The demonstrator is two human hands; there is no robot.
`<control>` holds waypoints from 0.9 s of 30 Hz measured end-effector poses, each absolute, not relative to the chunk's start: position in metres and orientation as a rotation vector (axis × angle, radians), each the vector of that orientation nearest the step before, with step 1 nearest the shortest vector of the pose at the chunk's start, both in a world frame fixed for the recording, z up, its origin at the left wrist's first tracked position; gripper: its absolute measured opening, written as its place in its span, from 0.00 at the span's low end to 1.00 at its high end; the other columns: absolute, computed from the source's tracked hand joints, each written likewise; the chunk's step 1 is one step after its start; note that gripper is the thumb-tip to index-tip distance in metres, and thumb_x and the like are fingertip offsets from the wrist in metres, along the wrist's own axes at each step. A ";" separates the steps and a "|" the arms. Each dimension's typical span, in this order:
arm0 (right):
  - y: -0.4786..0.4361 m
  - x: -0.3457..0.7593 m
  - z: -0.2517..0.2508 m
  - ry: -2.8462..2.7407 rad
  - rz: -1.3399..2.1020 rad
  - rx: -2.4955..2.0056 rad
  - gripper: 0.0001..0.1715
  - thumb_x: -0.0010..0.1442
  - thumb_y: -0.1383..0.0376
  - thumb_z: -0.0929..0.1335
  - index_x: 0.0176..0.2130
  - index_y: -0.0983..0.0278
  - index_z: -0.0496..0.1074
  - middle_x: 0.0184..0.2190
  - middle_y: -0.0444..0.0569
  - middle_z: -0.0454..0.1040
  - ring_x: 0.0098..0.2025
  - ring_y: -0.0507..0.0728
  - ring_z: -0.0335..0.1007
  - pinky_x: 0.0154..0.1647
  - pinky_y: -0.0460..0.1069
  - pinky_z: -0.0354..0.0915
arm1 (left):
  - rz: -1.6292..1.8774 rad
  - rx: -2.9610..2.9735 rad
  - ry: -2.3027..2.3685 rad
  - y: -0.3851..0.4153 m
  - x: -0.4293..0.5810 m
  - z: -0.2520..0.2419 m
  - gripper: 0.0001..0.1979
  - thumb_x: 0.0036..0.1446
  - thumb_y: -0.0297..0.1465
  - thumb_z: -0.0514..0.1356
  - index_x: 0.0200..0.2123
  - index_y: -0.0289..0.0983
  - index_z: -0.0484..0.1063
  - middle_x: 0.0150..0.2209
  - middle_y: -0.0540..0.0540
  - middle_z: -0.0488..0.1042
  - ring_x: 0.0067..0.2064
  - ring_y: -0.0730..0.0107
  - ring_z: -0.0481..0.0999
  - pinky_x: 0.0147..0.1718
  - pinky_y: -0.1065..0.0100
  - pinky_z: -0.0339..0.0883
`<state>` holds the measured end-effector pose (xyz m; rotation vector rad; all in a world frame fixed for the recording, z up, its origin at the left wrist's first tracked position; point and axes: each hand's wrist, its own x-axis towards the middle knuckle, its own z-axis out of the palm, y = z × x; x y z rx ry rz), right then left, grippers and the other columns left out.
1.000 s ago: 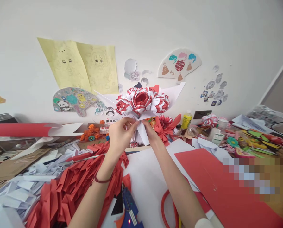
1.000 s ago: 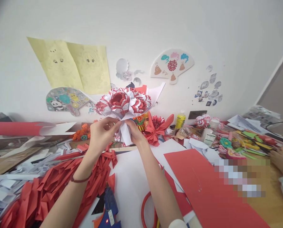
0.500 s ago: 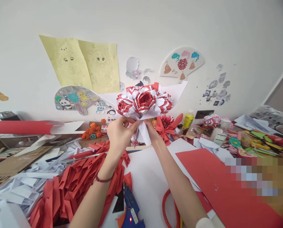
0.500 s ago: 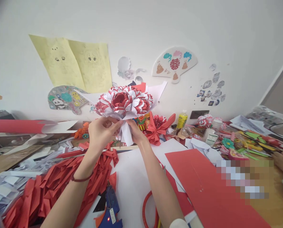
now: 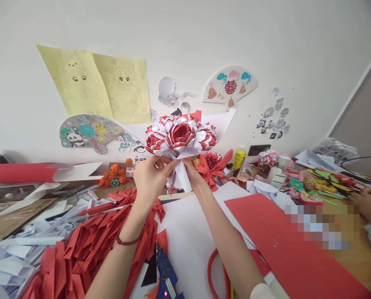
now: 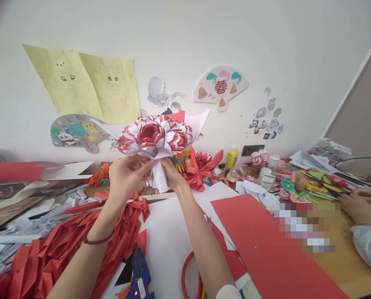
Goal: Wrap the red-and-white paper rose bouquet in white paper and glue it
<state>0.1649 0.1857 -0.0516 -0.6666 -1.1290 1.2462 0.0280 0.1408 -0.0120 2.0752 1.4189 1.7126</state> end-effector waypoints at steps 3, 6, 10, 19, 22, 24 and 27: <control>0.185 0.165 -0.050 -1.141 1.353 -0.571 0.24 0.40 0.45 0.72 0.28 0.58 0.68 0.23 0.46 0.73 0.34 0.59 0.72 0.29 0.50 0.64 | 1.699 2.081 1.411 0.141 0.028 -0.012 0.14 0.51 0.45 0.67 0.26 0.39 0.78 0.19 0.53 0.70 0.23 0.72 0.68 0.27 0.69 0.56; 0.185 0.166 -0.050 -1.138 1.385 -0.542 0.22 0.41 0.46 0.73 0.28 0.58 0.68 0.24 0.46 0.73 0.34 0.59 0.72 0.29 0.49 0.64 | 1.697 2.093 1.411 0.142 0.028 -0.012 0.14 0.52 0.44 0.67 0.26 0.39 0.78 0.19 0.53 0.70 0.23 0.72 0.68 0.27 0.69 0.57; 0.187 0.166 -0.052 -1.122 1.383 -0.538 0.21 0.42 0.47 0.73 0.27 0.59 0.69 0.24 0.45 0.73 0.31 0.57 0.70 0.28 0.48 0.63 | 1.696 2.101 1.405 0.143 0.027 -0.012 0.14 0.52 0.44 0.66 0.27 0.39 0.78 0.19 0.52 0.72 0.23 0.71 0.70 0.27 0.69 0.58; 0.191 0.168 -0.055 -1.137 1.359 -0.531 0.20 0.45 0.48 0.73 0.27 0.60 0.70 0.22 0.42 0.70 0.26 0.53 0.65 0.28 0.47 0.63 | 1.683 2.107 1.407 0.142 0.028 -0.011 0.13 0.53 0.43 0.66 0.27 0.39 0.78 0.19 0.52 0.73 0.23 0.71 0.70 0.27 0.68 0.58; 0.189 0.168 -0.054 -1.126 1.313 -0.594 0.20 0.44 0.47 0.73 0.27 0.59 0.70 0.22 0.43 0.71 0.27 0.54 0.66 0.28 0.48 0.64 | 1.687 2.122 1.419 0.142 0.028 -0.011 0.13 0.53 0.43 0.66 0.28 0.39 0.78 0.19 0.52 0.73 0.23 0.70 0.71 0.28 0.68 0.58; 0.188 0.167 -0.053 -1.127 1.307 -0.607 0.20 0.44 0.47 0.73 0.27 0.59 0.70 0.22 0.43 0.71 0.27 0.54 0.66 0.28 0.48 0.64 | 1.681 2.134 1.419 0.142 0.028 -0.012 0.13 0.54 0.44 0.65 0.28 0.39 0.78 0.20 0.51 0.74 0.24 0.69 0.72 0.28 0.68 0.58; 0.187 0.167 -0.052 -1.127 1.317 -0.586 0.20 0.44 0.47 0.73 0.27 0.59 0.69 0.22 0.42 0.69 0.26 0.54 0.65 0.29 0.48 0.62 | 1.686 2.159 1.428 0.141 0.028 -0.012 0.13 0.55 0.44 0.64 0.29 0.40 0.79 0.20 0.51 0.74 0.24 0.68 0.72 0.29 0.68 0.59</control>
